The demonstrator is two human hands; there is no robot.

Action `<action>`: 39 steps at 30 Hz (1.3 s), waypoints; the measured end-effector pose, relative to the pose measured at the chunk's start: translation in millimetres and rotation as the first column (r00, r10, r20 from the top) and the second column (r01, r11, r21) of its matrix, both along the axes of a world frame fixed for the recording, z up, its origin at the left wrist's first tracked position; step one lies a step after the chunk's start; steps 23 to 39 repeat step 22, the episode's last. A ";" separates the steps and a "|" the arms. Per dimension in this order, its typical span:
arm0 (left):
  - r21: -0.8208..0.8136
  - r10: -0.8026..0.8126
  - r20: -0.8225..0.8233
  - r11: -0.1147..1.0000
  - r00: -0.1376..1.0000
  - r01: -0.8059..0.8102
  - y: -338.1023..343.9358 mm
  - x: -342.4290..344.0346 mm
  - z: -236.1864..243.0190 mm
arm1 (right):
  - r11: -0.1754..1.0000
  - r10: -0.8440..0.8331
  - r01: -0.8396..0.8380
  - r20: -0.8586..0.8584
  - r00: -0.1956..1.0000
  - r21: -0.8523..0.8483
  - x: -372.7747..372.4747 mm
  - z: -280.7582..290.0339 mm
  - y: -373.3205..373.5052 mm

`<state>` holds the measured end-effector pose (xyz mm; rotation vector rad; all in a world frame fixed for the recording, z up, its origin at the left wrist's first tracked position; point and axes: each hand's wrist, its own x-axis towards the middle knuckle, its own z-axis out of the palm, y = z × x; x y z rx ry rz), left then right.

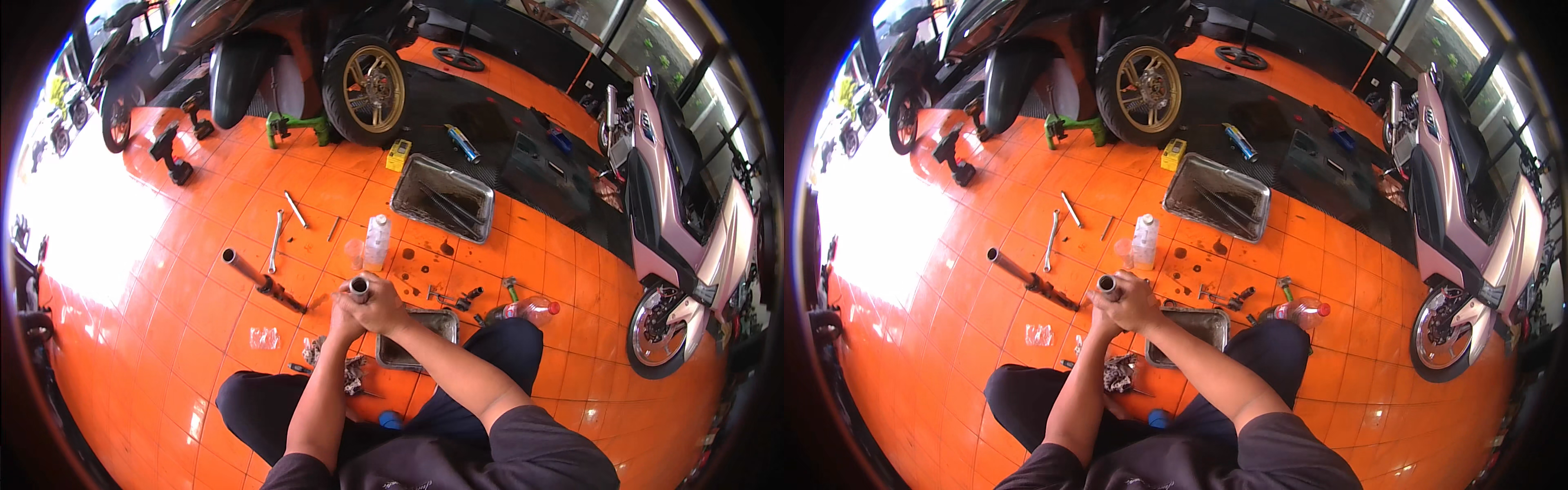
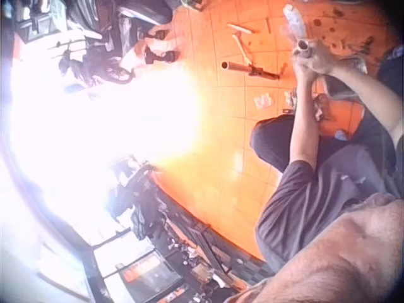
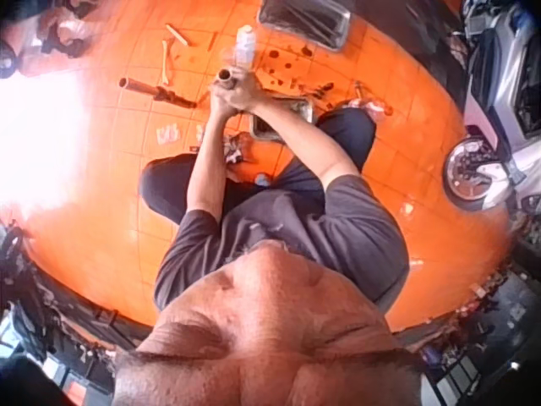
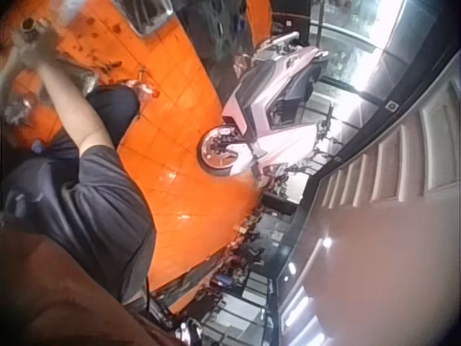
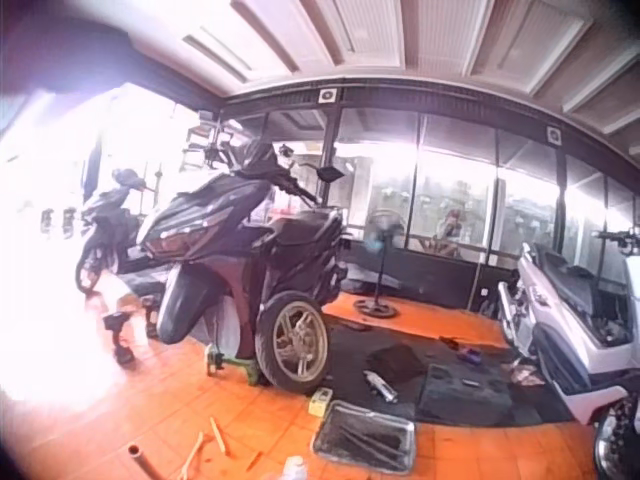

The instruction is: The person pours green liquid from a bottle into a motorcycle fork component, cleans internal parts, and assembles a spring and damper rod into the fork tube by hand.

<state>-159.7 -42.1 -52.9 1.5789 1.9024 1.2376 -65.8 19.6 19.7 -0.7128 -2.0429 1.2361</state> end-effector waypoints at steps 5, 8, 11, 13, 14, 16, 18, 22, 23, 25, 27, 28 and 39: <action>0.155 0.093 0.136 0.981 0.986 -0.113 0.8 1.4 -26.4 | 0.968 0.229 -0.240 0.142 0.963 0.067 14.3 4.5 18.0; -0.058 0.043 0.451 0.998 0.891 -0.019 -5.9 -1.0 7.6 | 0.855 0.503 -0.518 0.217 0.836 0.013 29.3 9.0 49.3; -0.181 0.103 0.473 0.983 0.875 -0.018 -4.0 7.7 68.3 | 0.842 0.537 -0.447 0.385 0.751 -0.301 54.9 7.8 124.3; -0.039 0.033 0.403 0.999 0.915 -0.018 -3.3 7.4 86.5 | 0.857 0.447 -0.185 0.514 0.732 -0.481 71.6 -22.7 196.2; -0.007 0.005 0.369 1.000 0.929 -0.002 -2.8 7.1 96.9 | 0.963 0.186 0.000 0.667 0.722 -0.269 85.6 -42.5 224.3; 0.011 -0.071 0.393 0.997 0.917 0.072 4.0 5.6 104.5 | 0.951 -0.177 0.309 0.783 0.597 -0.021 125.0 -131.5 294.6; 0.013 -0.101 0.399 0.994 0.912 0.104 1.2 -0.6 110.8 | 0.924 -0.147 0.380 0.882 0.448 -0.039 139.6 -157.4 336.2; -0.043 -0.186 0.418 0.974 0.889 0.224 16.1 -6.5 112.8 | 0.825 -0.321 0.563 0.855 0.407 0.041 167.3 -253.0 402.8; -0.043 -0.186 0.418 0.974 0.889 0.224 16.1 -6.5 112.8 | 0.825 -0.321 0.563 0.855 0.407 0.041 167.3 -253.0 402.8; -0.043 -0.186 0.418 0.974 0.889 0.224 16.1 -6.5 112.8 | 0.825 -0.321 0.563 0.855 0.407 0.041 167.3 -253.0 402.8; -0.043 -0.186 0.418 0.974 0.889 0.224 16.1 -6.5 112.8 | 0.825 -0.321 0.563 0.855 0.407 0.041 167.3 -253.0 402.8; -0.043 -0.186 0.418 0.974 0.889 0.224 16.1 -6.5 112.8 | 0.825 -0.321 0.563 0.855 0.407 0.041 167.3 -253.0 402.8; -0.043 -0.186 0.418 0.974 0.889 0.224 16.1 -6.5 112.8 | 0.825 -0.321 0.563 0.855 0.407 0.041 167.3 -253.0 402.8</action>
